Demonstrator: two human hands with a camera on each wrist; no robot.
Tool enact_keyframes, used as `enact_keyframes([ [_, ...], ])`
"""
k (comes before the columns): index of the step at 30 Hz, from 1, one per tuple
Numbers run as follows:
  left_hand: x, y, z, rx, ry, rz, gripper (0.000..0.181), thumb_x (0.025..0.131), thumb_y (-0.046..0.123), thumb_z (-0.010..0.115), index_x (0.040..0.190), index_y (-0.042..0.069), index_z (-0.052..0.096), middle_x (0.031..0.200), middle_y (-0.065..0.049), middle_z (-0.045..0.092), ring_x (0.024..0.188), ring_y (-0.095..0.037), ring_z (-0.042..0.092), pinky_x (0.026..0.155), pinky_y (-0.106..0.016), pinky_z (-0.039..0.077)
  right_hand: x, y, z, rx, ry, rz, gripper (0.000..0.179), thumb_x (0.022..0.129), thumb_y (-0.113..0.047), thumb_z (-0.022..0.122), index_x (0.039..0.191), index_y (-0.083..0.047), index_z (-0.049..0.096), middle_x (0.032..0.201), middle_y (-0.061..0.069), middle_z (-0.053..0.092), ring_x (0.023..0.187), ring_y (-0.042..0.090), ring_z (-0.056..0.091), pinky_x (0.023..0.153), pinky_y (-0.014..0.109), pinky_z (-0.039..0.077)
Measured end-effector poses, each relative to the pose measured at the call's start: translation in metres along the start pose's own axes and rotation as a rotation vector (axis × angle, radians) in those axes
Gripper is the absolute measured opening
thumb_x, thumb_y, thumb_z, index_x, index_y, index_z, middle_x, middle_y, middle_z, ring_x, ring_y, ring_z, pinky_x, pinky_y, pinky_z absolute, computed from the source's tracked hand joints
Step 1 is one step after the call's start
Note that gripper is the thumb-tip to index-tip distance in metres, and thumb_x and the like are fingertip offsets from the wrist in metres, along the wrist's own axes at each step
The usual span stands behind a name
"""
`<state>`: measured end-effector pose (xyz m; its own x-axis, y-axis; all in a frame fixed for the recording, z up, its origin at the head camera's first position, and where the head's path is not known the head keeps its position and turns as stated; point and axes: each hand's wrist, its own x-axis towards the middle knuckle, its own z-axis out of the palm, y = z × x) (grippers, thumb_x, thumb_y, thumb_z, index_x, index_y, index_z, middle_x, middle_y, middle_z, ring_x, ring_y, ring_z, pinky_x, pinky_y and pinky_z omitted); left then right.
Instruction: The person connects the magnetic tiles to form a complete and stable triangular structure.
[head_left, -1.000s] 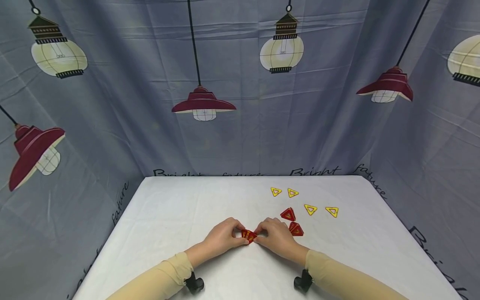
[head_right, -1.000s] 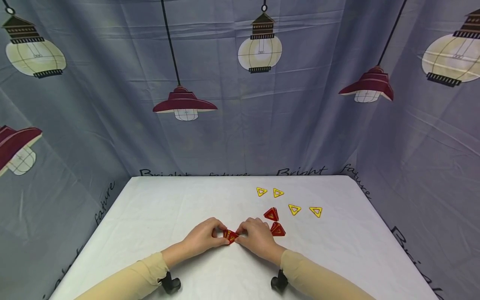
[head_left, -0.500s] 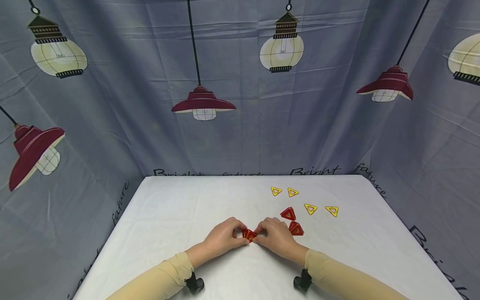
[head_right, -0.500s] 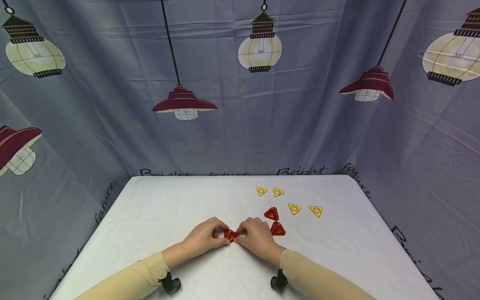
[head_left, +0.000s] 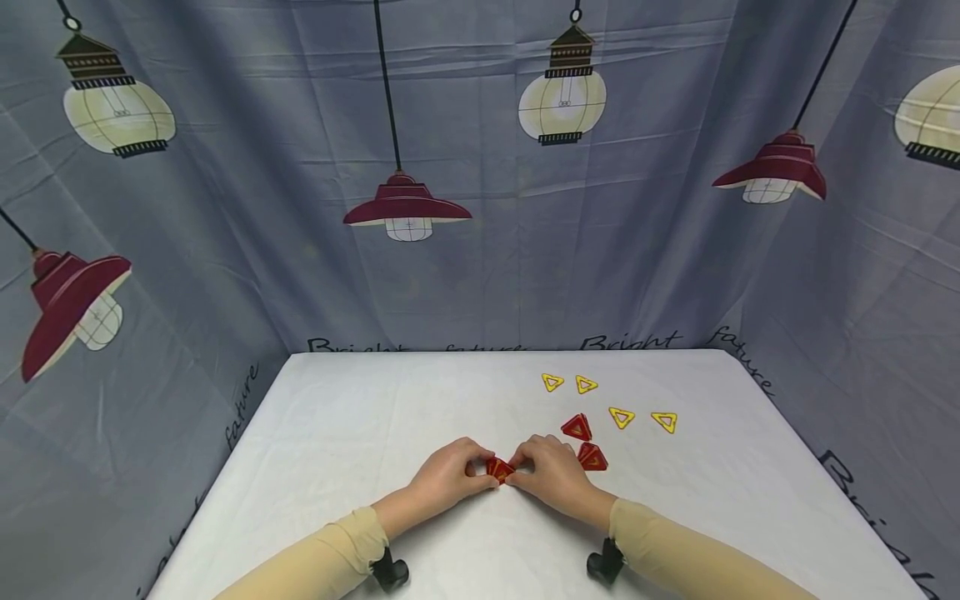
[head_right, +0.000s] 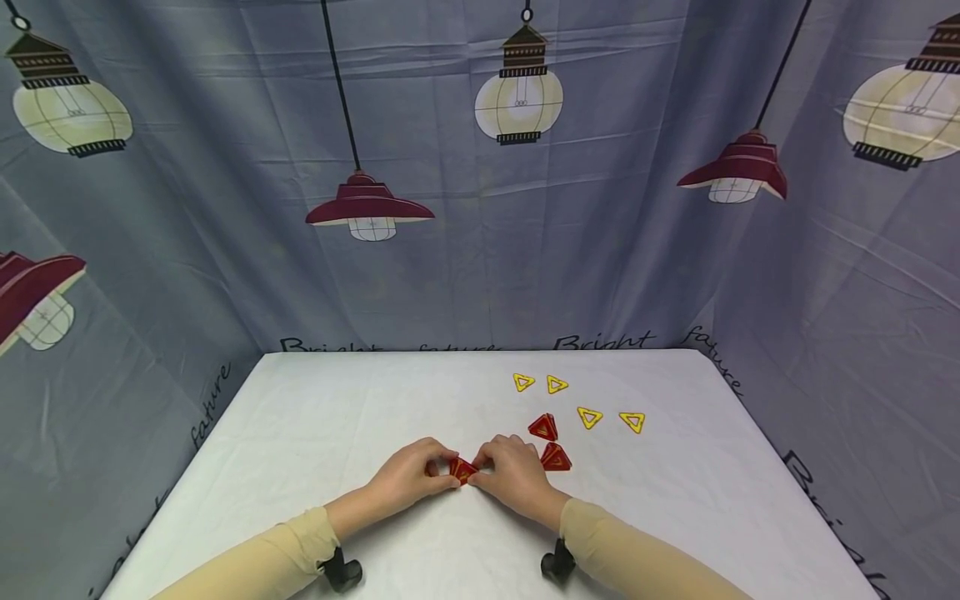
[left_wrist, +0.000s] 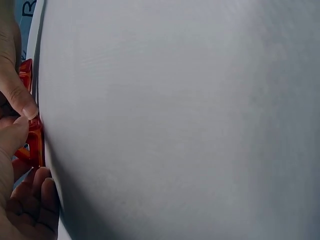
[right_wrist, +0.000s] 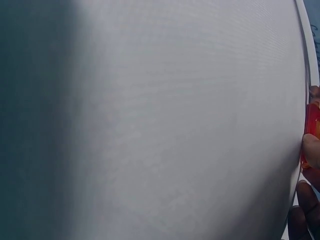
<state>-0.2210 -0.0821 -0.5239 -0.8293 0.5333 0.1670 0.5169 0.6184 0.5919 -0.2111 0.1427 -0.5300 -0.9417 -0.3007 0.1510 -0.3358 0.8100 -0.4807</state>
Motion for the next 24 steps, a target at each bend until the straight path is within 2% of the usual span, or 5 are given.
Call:
enact_keyframes([
  [7, -0.0016, 0.0003, -0.0012, 0.003, -0.036, 0.013, 0.050, 0.089, 0.027, 0.082, 0.132, 0.005, 0.069, 0.107, 0.000, 0.067, 0.079, -0.008, 0.058, 0.066, -0.020, 0.046, 0.0000, -0.0003, 0.0002, -0.005, 0.004, 0.001, 0.019, 0.079, -0.033, 0.089, 0.085, -0.027, 0.073, 0.084, -0.016, 0.059, 0.083, 0.009, 0.051, 0.076, 0.036, 0.040],
  [15, -0.0001, 0.0005, -0.0011, -0.009, -0.042, -0.011, 0.047, 0.089, 0.027, 0.083, 0.129, 0.006, 0.071, 0.104, 0.000, 0.065, 0.078, -0.009, 0.057, 0.065, -0.020, 0.045, 0.0010, 0.0000, -0.0006, -0.002, -0.007, 0.001, 0.017, 0.080, -0.032, 0.089, 0.087, -0.026, 0.075, 0.083, -0.018, 0.060, 0.082, 0.008, 0.051, 0.076, 0.035, 0.041],
  [24, 0.0073, -0.0003, -0.0011, 0.016, -0.021, 0.010, 0.047, 0.092, 0.024, 0.079, 0.131, 0.002, 0.069, 0.105, -0.005, 0.066, 0.079, -0.008, 0.054, 0.067, -0.021, 0.046, 0.0055, -0.0008, -0.0033, -0.028, 0.020, 0.011, 0.012, 0.082, -0.026, 0.087, 0.087, -0.020, 0.077, 0.078, -0.015, 0.060, 0.073, 0.008, 0.050, 0.068, 0.030, 0.044],
])
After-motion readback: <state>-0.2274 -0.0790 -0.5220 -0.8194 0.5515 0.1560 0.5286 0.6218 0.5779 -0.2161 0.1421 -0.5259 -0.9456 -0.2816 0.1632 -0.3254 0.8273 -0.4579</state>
